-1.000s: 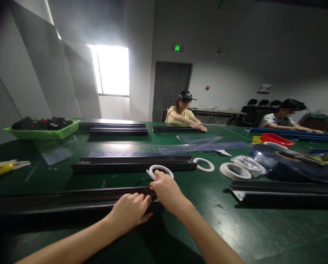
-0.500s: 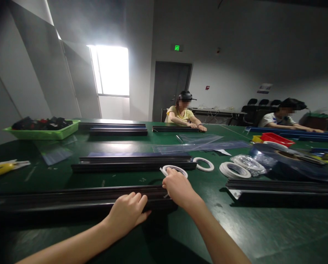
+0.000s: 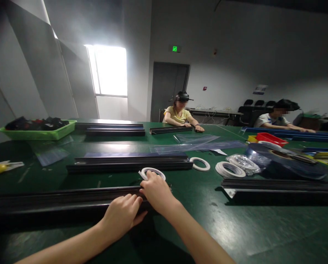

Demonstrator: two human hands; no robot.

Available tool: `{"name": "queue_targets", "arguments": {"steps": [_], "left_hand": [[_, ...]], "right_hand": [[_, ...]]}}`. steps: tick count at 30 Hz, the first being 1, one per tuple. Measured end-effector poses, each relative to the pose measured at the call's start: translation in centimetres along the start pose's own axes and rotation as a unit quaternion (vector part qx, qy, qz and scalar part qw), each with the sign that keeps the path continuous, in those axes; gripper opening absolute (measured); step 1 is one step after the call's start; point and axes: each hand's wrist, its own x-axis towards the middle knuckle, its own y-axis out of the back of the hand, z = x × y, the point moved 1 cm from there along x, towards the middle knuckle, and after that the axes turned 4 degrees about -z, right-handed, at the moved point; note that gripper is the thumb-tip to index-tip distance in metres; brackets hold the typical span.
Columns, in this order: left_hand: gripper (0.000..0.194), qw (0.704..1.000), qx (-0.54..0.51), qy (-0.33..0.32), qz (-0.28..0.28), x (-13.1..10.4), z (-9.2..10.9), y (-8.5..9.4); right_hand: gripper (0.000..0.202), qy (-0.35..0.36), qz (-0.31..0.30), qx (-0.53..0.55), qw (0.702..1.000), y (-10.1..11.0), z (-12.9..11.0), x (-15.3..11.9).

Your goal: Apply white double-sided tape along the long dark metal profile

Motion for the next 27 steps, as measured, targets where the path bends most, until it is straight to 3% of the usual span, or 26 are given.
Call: {"name": "queue_targets", "arguments": {"steps": [7,17,23,27], "left_hand": [[0.014,1.0,-0.002,-0.009,0.024,-0.2,-0.1,-0.4],[0.018,0.999,0.013,-0.029,0.045,-0.5,0.0,-0.4],[0.014,0.999,0.019,-0.021,0.034,-0.3,0.3,-0.1],[0.012,0.999,0.017,-0.019,0.024,-0.3,0.4,-0.2]], "right_hand": [[0.018,0.021,0.021,-0.003,1.0,-0.2,0.6,0.5],[0.019,0.022,-0.022,-0.034,0.999,1.0,0.0,0.2],[0.015,-0.039,-0.073,-0.071,0.994,2.4,2.2,-1.1],[0.016,-0.037,-0.067,-0.059,0.995,2.8,3.1,-1.4]]}}
